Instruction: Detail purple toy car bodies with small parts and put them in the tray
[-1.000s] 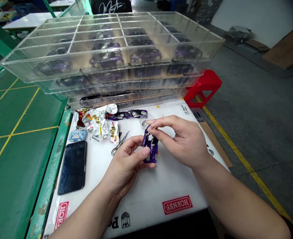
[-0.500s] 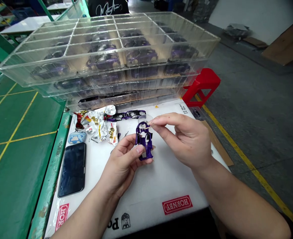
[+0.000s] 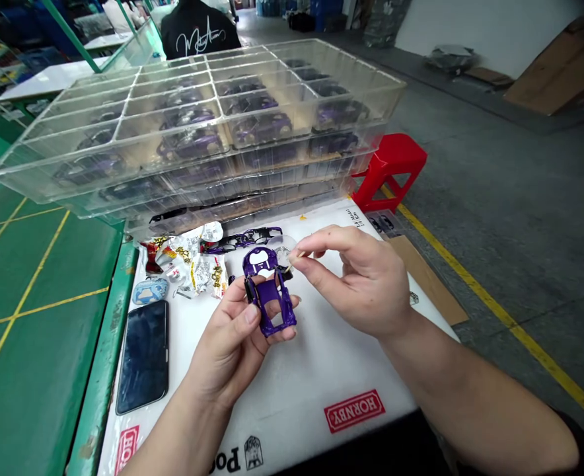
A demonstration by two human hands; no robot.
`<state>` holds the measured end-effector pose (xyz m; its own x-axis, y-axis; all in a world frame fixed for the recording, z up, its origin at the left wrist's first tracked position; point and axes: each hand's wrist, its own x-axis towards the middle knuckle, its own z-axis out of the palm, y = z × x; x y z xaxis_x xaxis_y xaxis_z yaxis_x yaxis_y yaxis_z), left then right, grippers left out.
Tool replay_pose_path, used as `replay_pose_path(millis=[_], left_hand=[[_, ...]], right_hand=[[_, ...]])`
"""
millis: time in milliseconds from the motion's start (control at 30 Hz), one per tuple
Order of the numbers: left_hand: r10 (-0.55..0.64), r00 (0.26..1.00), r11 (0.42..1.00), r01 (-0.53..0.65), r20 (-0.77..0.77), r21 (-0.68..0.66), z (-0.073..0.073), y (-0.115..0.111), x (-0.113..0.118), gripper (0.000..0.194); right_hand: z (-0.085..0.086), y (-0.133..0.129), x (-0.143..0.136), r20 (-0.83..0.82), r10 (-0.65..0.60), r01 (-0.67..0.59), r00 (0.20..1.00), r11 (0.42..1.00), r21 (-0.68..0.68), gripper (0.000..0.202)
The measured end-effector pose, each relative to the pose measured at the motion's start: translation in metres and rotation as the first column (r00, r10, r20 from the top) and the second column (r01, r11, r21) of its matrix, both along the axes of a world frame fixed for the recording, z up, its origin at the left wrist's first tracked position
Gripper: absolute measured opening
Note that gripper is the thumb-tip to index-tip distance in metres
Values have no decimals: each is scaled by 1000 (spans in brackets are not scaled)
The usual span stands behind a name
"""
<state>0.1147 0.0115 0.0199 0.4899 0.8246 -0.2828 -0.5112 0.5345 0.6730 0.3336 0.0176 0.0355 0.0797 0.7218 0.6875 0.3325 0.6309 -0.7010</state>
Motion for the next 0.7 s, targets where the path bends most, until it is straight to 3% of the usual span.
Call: replay_pose_path(millis=[233,700], left_hand=[[-7,997,1000,6,-80,-22,3,-1,1,49],[-24,995,999,21,-92,-33,7,-3,2,48]], right_hand=[[3,1,1,3,16,-16,1000,1000,22,15],[5,4,3,68,11,-15,998,998,59,14]])
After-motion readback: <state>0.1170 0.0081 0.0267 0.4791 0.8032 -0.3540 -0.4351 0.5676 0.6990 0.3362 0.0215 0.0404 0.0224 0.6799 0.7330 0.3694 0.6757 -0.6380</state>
